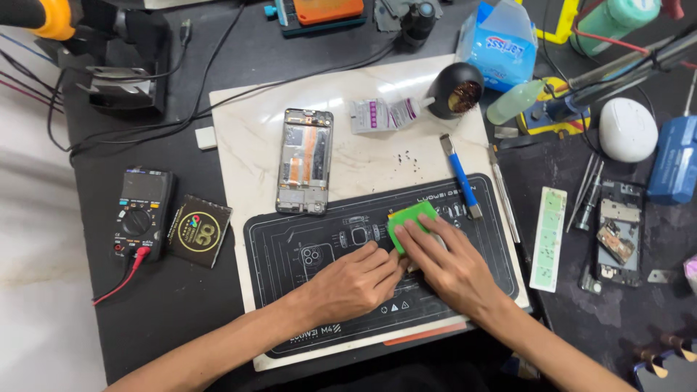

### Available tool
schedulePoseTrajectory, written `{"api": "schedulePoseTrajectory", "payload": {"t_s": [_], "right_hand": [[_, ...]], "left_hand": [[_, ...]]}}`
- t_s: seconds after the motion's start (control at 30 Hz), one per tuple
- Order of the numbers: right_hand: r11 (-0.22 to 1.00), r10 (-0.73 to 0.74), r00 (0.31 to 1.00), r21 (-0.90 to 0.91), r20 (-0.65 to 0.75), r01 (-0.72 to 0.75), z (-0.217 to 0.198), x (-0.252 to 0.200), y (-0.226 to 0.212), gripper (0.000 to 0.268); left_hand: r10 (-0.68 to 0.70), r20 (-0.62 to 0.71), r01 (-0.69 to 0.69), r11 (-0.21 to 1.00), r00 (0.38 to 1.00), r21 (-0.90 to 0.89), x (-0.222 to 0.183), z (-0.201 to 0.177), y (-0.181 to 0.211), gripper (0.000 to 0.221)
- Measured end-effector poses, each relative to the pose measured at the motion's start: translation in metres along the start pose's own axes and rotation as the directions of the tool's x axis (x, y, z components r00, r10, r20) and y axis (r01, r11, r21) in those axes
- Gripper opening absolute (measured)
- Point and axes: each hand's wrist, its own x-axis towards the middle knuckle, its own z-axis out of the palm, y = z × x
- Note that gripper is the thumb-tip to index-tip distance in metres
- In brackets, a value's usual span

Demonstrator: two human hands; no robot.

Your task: The person disassembles and cleans internal mobile phone components by hand and with a cloth. The person removes a battery from a phone chassis, wipes the back of the battery, and uses a green cloth to clean the interior of the phone frame.

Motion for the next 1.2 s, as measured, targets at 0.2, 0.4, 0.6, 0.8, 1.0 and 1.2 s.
{"api": "schedulePoseTrajectory", "payload": {"t_s": [0.2, 0.4, 0.6, 0.8, 1.0, 1.2], "right_hand": [[1.000, -0.029, 0.999, -0.008, 0.033, 0.029, -0.006, 0.002, -0.002, 0.058], [1.000, 0.000, 1.000, -0.026, 0.002, 0.000, -0.001, 0.005, -0.003, 0.057], [0.999, 0.008, 1.000, -0.032, 0.012, -0.008, -0.008, -0.005, 0.003, 0.058], [0.999, 0.037, 0.999, 0.033, -0.007, -0.036, -0.008, -0.012, 0.008, 0.061], [0.996, 0.034, 0.999, 0.084, 0.020, -0.036, -0.013, -0.012, 0.013, 0.061], [0.999, -0.002, 1.000, 0.052, -0.011, 0.003, -0.019, -0.008, 0.016, 0.062]], "left_hand": [[0.059, 0.015, -0.060, 0.990, 0.998, 0.129, -0.003, -0.001, 0.000, 0.030], [0.021, -0.018, -0.019, 0.997, 1.000, 0.074, -0.003, -0.001, 0.001, 0.039], [0.012, -0.018, -0.011, 1.000, 1.000, 0.027, 0.000, -0.003, 0.000, 0.042], [-0.012, -0.007, 0.012, 1.000, 1.000, 0.016, 0.001, -0.007, 0.002, 0.047], [0.005, -0.006, -0.005, 0.999, 1.000, 0.038, 0.002, -0.005, 0.002, 0.041], [-0.006, 0.007, 0.006, 0.999, 1.000, 0.032, 0.004, -0.007, 0.002, 0.042]]}}
